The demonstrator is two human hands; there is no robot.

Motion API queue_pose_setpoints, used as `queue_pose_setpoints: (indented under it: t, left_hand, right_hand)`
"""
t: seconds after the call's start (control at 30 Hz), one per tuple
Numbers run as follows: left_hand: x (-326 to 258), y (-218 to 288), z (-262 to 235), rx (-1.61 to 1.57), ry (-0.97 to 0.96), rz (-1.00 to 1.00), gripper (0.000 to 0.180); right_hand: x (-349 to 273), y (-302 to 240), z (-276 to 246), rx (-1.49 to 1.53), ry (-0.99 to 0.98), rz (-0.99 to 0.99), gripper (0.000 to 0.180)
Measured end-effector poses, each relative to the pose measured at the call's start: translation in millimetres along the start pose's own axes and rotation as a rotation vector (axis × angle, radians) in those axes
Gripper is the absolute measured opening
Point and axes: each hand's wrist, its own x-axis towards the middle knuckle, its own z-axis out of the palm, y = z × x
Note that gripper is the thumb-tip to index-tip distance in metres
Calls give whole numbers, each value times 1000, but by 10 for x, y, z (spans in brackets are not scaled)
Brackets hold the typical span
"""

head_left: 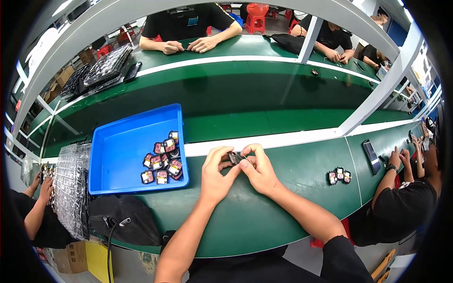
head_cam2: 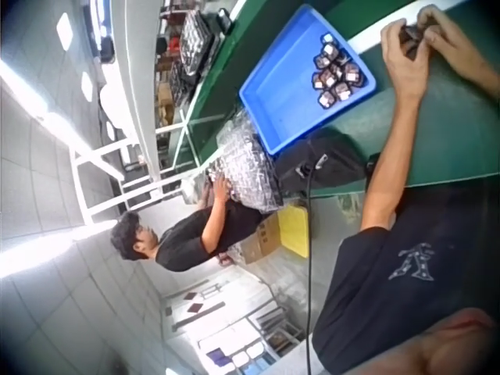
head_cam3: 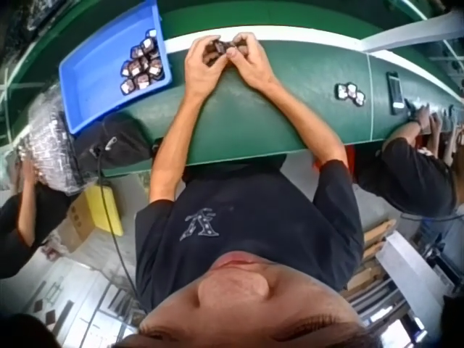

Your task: Assembling small electronic components at an industrial production line workbench.

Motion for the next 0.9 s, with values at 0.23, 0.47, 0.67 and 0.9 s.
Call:
queue_pose_setpoints:
  t: [0.23,0.47,0.67,0.9]
  left_hand:
    - [64,-92,-140,-370,-16,-141,57]
    - [44,-77,-179,-426,-29,-156,60]
    - [67,-87,-180,-417,-22,-176,56]
    - [61,-106,-174,-417,-42,-169,54]
  right_hand:
    - [-12,-88,69,-281,21,-93,21]
    - [-13,-243,109,-397,97,-202,21]
    - [-14,-256,91,-451,110,-223,19]
    - [-14,-271,85,-471,131,-270,18]
